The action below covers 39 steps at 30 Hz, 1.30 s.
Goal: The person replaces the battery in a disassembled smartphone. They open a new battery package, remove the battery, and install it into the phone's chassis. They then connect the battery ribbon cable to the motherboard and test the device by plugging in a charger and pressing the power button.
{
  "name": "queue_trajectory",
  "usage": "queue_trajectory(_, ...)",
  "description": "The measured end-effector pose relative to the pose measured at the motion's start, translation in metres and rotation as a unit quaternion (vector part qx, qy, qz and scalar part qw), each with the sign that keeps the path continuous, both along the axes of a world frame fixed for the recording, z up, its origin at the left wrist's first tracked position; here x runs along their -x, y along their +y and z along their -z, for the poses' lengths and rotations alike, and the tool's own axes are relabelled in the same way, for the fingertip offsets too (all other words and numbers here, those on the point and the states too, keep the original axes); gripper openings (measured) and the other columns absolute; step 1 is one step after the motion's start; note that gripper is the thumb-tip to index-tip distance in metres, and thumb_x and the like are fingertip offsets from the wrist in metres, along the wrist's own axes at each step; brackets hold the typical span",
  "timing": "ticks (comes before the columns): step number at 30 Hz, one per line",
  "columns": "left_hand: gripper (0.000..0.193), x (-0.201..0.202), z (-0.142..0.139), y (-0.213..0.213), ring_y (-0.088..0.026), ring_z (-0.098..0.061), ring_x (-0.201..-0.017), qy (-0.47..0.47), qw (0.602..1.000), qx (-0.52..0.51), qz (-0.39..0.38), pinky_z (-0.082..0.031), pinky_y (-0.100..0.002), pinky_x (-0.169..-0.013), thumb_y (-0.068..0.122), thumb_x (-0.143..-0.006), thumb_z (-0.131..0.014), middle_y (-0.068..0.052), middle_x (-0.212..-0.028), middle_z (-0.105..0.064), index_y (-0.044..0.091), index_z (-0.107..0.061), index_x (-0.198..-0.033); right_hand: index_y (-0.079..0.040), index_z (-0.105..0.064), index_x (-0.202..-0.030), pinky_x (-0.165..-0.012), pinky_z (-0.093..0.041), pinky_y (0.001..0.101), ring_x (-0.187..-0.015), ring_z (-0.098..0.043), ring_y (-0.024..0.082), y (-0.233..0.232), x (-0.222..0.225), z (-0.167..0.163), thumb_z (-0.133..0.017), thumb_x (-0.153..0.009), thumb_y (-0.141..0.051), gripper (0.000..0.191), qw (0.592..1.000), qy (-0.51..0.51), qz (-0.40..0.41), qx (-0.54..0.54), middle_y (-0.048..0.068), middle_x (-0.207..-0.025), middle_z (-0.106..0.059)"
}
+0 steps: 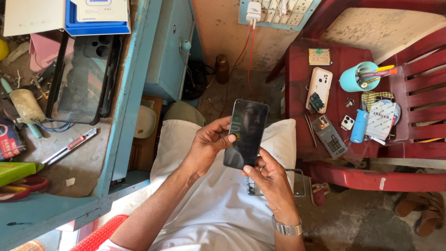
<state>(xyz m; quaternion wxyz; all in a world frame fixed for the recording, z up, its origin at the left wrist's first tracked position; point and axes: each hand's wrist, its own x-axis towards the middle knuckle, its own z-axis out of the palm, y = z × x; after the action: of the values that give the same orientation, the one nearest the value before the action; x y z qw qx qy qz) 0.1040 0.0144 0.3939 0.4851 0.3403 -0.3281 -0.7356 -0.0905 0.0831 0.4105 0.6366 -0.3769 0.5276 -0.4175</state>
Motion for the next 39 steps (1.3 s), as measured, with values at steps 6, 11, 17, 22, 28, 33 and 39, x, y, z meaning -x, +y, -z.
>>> queue_trajectory(6,0.046,0.0,-0.003,0.001,-0.012,-0.065,-0.107,0.0,1.0,0.008,0.0,-0.053,-0.028,-0.095,0.001,-0.094,-0.07,-0.003,-0.118,-0.07,0.002,-0.061,-0.139,0.003,-0.059,-0.137,-0.077,-0.057,0.03,-0.084,-0.07,0.015,0.002,0.001,0.004,-0.074,-0.087,-0.004,0.053,1.0,0.009,0.012,0.001,0.009,-0.097,-0.072)
queue_trajectory(11,0.046,0.0,-0.005,0.0,-0.012,-0.066,-0.107,0.003,1.0,0.009,0.004,-0.053,-0.028,-0.097,0.001,-0.094,-0.069,-0.005,-0.119,-0.072,0.002,-0.061,-0.139,0.002,-0.058,-0.139,-0.078,-0.058,0.03,-0.084,-0.069,0.014,0.002,0.003,0.001,-0.073,-0.087,-0.006,0.055,1.0,0.024,0.007,0.007,0.008,-0.097,-0.072)
queue_trajectory(17,0.049,0.001,0.0,-0.004,-0.015,-0.065,-0.108,0.004,1.0,-0.004,0.005,-0.053,-0.031,-0.098,0.003,-0.095,-0.07,-0.008,-0.119,-0.07,0.001,-0.059,-0.143,0.001,-0.058,-0.139,-0.08,-0.058,0.029,-0.084,-0.069,0.014,-0.002,0.002,-0.001,-0.073,-0.088,-0.007,0.054,0.999,0.033,0.011,0.009,0.007,-0.098,-0.073)
queue_trajectory(22,0.085,0.009,-0.001,-0.012,-0.019,-0.053,-0.134,0.009,0.998,0.058,0.035,-0.045,-0.033,-0.113,0.016,-0.09,-0.078,-0.011,-0.148,-0.054,0.004,-0.031,-0.16,-0.001,-0.056,-0.144,-0.075,-0.053,0.0247,-0.084,-0.066,0.011,-0.014,-0.006,0.002,-0.073,-0.09,-0.004,0.057,0.996,0.055,0.014,0.061,0.006,-0.096,-0.07)
queue_trajectory(28,0.122,0.018,-0.005,-0.034,-0.022,-0.041,-0.145,-0.148,0.985,0.09,0.01,-0.039,-0.034,-0.115,0.03,-0.074,-0.09,-0.016,-0.158,-0.044,0.004,-0.013,-0.165,-0.002,-0.059,-0.139,-0.074,-0.059,0.0241,-0.084,-0.069,0.011,-0.04,-0.015,0.008,-0.074,-0.091,-0.007,0.05,0.981,0.172,-0.033,0.086,0.006,-0.093,-0.071)
queue_trajectory(33,0.113,0.013,0.005,-0.06,-0.022,-0.042,-0.145,-0.118,0.992,0.033,0.005,-0.038,-0.034,-0.116,0.027,-0.077,-0.087,-0.015,-0.158,-0.043,0.005,-0.018,-0.163,-0.001,-0.049,-0.144,-0.082,-0.063,0.0287,-0.094,-0.068,0.013,-0.071,-0.01,0.014,-0.081,-0.081,-0.009,0.071,0.97,0.15,-0.117,0.148,0.008,-0.108,-0.07)
queue_trajectory(39,0.105,0.001,0.03,-0.098,-0.022,-0.044,-0.142,-0.088,0.996,-0.001,0.003,-0.037,-0.031,-0.114,0.021,-0.079,-0.084,-0.011,-0.154,-0.046,0.009,-0.023,-0.163,-0.003,-0.055,-0.143,-0.085,-0.061,0.0293,-0.101,-0.071,0.013,-0.139,0.021,0.017,-0.078,-0.084,-0.015,0.064,0.984,0.112,-0.126,0.064,0.009,-0.109,-0.073)
